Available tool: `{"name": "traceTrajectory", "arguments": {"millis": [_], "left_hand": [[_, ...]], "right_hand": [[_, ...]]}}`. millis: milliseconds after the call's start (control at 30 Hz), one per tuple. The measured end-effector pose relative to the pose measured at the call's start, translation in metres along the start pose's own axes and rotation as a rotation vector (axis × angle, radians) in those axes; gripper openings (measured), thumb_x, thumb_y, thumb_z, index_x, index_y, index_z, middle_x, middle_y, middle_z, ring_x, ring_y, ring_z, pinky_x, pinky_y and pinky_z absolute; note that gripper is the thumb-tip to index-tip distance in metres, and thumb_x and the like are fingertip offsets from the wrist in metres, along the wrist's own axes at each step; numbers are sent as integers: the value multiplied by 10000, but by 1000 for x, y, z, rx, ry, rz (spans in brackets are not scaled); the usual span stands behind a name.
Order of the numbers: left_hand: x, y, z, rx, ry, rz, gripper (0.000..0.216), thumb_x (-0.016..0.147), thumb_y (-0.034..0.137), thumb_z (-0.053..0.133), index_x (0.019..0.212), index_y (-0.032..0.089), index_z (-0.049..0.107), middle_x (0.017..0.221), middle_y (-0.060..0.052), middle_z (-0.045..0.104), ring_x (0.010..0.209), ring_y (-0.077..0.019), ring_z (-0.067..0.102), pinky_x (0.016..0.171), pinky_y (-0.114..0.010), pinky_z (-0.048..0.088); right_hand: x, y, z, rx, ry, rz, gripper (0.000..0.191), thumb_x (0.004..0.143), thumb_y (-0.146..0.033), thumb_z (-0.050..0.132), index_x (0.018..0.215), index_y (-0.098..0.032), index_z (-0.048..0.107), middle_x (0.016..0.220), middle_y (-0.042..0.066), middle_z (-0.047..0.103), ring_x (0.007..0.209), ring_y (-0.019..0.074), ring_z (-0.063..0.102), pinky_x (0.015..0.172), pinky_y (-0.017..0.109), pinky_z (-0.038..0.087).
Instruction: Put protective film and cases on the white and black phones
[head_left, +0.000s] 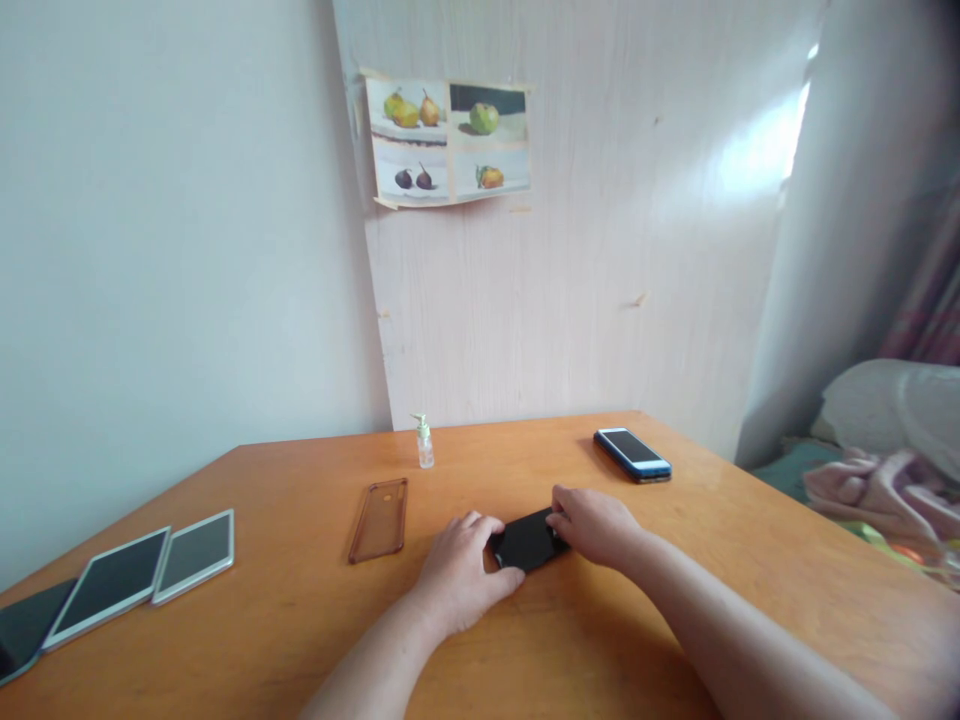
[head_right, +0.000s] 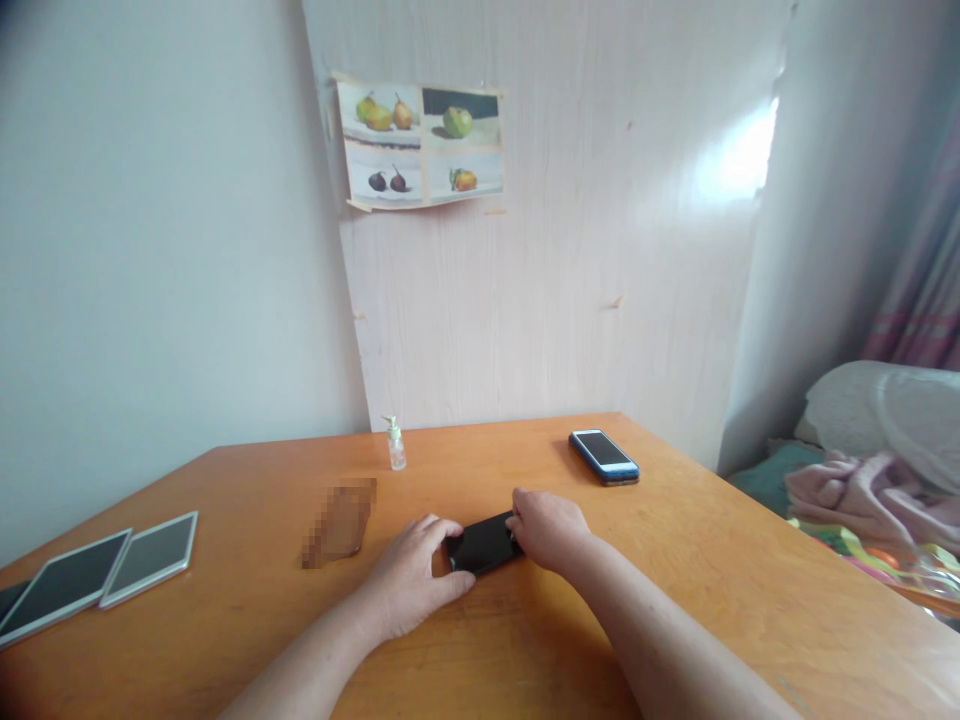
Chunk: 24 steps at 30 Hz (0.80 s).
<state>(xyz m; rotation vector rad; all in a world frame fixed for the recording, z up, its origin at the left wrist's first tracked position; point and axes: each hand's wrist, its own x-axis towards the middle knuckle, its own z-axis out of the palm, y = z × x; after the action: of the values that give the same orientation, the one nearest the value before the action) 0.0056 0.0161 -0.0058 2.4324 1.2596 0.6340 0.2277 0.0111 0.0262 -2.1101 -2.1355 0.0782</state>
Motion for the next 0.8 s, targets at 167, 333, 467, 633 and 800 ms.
{"name": "traceTrajectory", "arguments": {"millis": [167, 333, 467, 633, 800], "left_hand": [[0, 0, 1, 0, 9, 8, 415, 723, 407, 680, 1101, 252, 609, 1072, -43, 609, 1025, -248, 549, 869, -326, 431], [1, 0, 1, 10, 1, 12, 388, 731, 394, 671, 1088, 254, 614, 1055, -43, 610, 1014, -247, 556, 848, -321, 435], [1, 0, 1, 10, 11, 9, 407, 727, 402, 674, 1101, 255, 610, 1063, -44, 608, 1027, -249, 552, 865, -324, 431], [0, 2, -2, 8, -7, -5, 390, 729, 402, 670, 1084, 250, 617, 1058, -45, 610, 1014, -249, 557, 855, -328, 434], [0, 2, -1, -2, 5, -1, 397, 722, 397, 679, 1085, 252, 616, 1044, -40, 611, 1018, -248, 550, 861, -325, 428]], "right_hand": [[-1, -1, 2, 9, 2, -14, 181, 870, -359, 493, 930, -222, 593, 936, 71, 704, 863, 221, 642, 589, 280, 280], [-3, -5, 5, 13, -16, -77, 193, 861, -378, 503, 926, -223, 597, 923, 64, 703, 838, 215, 641, 584, 277, 270], [0, 1, 1, 8, -9, -2, 186, 860, -357, 503, 934, -217, 600, 946, 70, 705, 854, 226, 642, 574, 280, 261], [-3, -5, 3, 31, -9, -42, 172, 857, -344, 502, 929, -220, 596, 924, 65, 705, 842, 220, 639, 573, 280, 256], [-3, -4, 2, 42, -14, -52, 165, 851, -347, 515, 920, -220, 594, 917, 58, 702, 842, 214, 632, 580, 276, 258]]}}
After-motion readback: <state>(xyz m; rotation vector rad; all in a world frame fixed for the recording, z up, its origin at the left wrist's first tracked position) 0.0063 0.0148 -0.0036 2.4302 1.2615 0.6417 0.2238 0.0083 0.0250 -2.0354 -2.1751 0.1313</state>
